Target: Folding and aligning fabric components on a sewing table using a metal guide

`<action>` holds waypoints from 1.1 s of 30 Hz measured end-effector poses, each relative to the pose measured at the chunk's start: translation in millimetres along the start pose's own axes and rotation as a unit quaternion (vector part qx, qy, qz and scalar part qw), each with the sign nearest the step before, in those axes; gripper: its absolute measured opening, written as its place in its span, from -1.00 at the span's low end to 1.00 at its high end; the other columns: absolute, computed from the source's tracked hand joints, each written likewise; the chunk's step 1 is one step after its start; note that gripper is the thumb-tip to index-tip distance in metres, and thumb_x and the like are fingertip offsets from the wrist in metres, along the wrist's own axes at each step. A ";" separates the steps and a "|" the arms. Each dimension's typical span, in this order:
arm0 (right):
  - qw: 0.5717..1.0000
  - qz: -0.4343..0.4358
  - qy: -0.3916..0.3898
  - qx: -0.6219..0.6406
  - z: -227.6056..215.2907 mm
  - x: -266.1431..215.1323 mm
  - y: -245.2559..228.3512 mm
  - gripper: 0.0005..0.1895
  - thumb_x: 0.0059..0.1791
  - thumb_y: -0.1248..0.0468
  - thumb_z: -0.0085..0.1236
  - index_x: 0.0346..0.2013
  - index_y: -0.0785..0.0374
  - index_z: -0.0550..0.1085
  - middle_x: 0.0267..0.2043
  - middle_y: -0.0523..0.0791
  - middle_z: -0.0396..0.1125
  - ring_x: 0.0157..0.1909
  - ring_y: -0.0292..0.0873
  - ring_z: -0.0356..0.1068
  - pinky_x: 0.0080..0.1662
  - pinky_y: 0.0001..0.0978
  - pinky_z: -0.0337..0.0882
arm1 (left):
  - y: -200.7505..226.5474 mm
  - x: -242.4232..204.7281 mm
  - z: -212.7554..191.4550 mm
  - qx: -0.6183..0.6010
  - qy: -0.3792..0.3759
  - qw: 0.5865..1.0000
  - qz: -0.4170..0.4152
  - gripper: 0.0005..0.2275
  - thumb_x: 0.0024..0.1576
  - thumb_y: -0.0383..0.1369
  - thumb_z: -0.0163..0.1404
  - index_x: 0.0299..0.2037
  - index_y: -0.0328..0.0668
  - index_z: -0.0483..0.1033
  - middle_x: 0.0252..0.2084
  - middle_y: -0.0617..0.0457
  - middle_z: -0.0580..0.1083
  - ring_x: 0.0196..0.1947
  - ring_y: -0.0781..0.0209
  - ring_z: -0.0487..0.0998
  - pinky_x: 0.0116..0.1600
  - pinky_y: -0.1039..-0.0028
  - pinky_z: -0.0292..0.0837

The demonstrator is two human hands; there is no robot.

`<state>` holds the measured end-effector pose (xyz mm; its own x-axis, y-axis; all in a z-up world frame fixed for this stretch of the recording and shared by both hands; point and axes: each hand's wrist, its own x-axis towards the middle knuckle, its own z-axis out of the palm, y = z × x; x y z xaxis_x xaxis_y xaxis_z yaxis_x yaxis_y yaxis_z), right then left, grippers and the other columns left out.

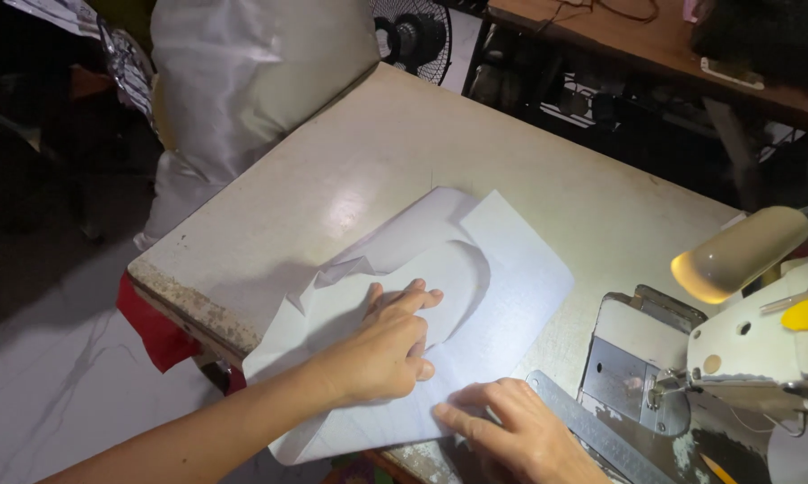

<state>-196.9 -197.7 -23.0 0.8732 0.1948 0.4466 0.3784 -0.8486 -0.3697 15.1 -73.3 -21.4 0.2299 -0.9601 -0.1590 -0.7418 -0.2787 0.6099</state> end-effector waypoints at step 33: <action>0.937 0.036 0.250 -0.240 84.3 -18.5 41.9 -0.70 -0.12 0.10 0.41 -0.12 -0.20 0.57 -0.43 -0.31 0.35 -0.38 -0.49 0.38 -0.25 -0.63 0.44 | -5.5 -4.3 -8.0 -0.053 0.008 0.998 0.015 -0.81 0.02 -0.39 0.21 -0.54 -0.24 0.47 0.54 -0.07 0.11 0.60 -0.01 -0.17 0.51 -0.06 -0.50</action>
<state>-171.3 -195.4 -115.5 0.5921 -0.0244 0.8055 0.0372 -0.9976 -0.0576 23.3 -67.5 -17.9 0.2191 -0.9674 -0.1270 -0.6782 -0.2446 0.6929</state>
